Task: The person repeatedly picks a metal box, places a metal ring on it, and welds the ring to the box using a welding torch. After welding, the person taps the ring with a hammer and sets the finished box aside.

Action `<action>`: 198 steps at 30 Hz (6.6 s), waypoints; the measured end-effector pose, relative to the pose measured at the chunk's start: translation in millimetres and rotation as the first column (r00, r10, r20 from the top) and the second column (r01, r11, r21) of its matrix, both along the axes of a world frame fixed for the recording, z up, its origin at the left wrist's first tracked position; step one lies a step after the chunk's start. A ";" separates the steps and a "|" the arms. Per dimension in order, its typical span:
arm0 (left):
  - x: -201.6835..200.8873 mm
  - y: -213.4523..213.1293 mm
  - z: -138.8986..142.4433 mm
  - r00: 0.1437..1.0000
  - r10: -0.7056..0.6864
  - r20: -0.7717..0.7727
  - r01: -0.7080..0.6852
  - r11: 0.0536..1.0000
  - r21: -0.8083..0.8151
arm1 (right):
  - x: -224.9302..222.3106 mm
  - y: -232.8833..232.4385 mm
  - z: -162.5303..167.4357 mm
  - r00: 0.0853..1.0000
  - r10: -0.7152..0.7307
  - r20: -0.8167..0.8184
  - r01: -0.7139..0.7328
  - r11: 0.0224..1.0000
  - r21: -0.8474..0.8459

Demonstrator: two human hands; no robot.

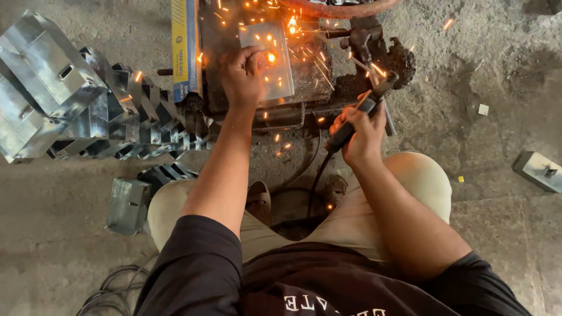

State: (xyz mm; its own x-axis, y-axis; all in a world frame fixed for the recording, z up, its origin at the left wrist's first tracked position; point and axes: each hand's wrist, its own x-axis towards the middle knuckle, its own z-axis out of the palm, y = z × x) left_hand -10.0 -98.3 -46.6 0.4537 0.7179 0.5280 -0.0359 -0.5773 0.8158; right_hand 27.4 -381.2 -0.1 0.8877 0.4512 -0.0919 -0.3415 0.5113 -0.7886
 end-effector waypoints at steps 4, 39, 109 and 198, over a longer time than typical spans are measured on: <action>-0.3 -4.7 8.7 0.999 0.006 -0.052 -0.003 0.999 0.050 | 15.6 -4.1 -0.4 0.970 0.023 -0.241 0.010 0.991 0.137; -46.3 -102.0 59.0 0.932 0.258 0.253 0.120 0.439 -0.890 | 49.1 -42.4 -8.9 0.966 -0.098 -0.237 0.120 0.990 0.080; -70.7 28.4 120.5 0.092 0.026 -0.995 0.273 0.961 0.050 | 19.6 -24.0 18.2 0.881 0.216 0.422 -0.057 0.932 -0.358; -145.7 -123.3 -30.9 0.156 -0.817 -0.556 0.534 0.543 -0.648 | -154.9 88.1 98.6 0.203 0.564 0.801 0.372 0.712 -0.596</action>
